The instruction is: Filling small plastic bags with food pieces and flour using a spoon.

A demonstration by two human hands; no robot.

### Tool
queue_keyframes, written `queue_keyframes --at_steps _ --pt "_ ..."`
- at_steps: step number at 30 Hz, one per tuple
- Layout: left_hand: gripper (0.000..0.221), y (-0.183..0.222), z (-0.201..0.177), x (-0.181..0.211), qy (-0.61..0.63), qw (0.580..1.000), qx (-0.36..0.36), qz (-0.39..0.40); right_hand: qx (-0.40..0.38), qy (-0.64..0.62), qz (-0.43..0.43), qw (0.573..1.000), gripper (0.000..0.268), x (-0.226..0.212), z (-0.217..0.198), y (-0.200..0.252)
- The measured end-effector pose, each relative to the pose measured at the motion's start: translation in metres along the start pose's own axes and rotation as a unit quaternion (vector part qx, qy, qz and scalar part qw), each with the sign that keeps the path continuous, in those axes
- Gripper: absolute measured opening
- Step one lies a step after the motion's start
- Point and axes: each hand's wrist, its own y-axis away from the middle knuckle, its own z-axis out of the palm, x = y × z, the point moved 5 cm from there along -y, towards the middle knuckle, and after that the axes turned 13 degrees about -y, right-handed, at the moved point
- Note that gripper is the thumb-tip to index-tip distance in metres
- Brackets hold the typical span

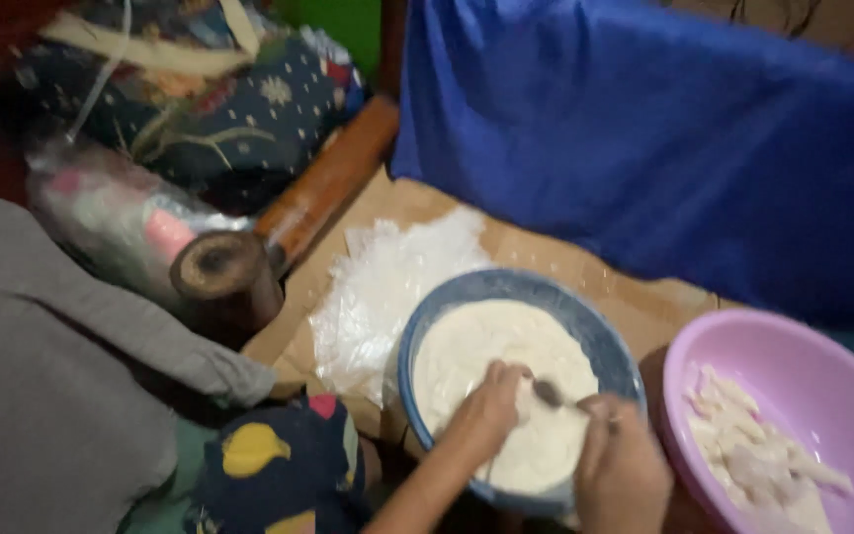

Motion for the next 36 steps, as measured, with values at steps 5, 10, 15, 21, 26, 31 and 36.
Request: queue_keyframes --at_steps 5,10,15,21,26,31,36 --pt "0.044 -0.008 -0.003 -0.005 0.017 0.996 0.091 0.004 0.104 -0.034 0.005 0.994 0.019 0.036 -0.036 -0.005" --pt "0.038 0.003 -0.081 0.057 0.049 0.964 0.233 0.119 0.089 -0.02 0.03 0.995 0.026 0.076 -0.03 -0.017" --pt "0.036 0.001 -0.124 0.086 0.081 0.95 0.267 0.143 0.023 -0.035 0.074 0.996 0.025 0.075 0.001 -0.015" --pt "0.031 0.004 -0.119 0.083 0.111 0.945 0.264 0.159 -0.064 -0.067 0.207 0.974 0.038 0.127 0.054 -0.018" --pt "0.031 0.01 -0.104 0.063 0.106 0.953 0.238 0.157 -0.084 -0.097 0.272 0.954 0.045 0.156 0.069 -0.02" --pt "0.034 0.012 -0.101 0.031 0.093 0.96 0.246 0.1 0.003 -0.006 0.131 0.991 0.037 0.163 0.062 -0.027" --pt "0.034 0.02 -0.116 0.042 0.087 0.951 0.264 0.133 -0.082 -0.224 0.308 0.921 0.043 0.18 0.107 -0.012"
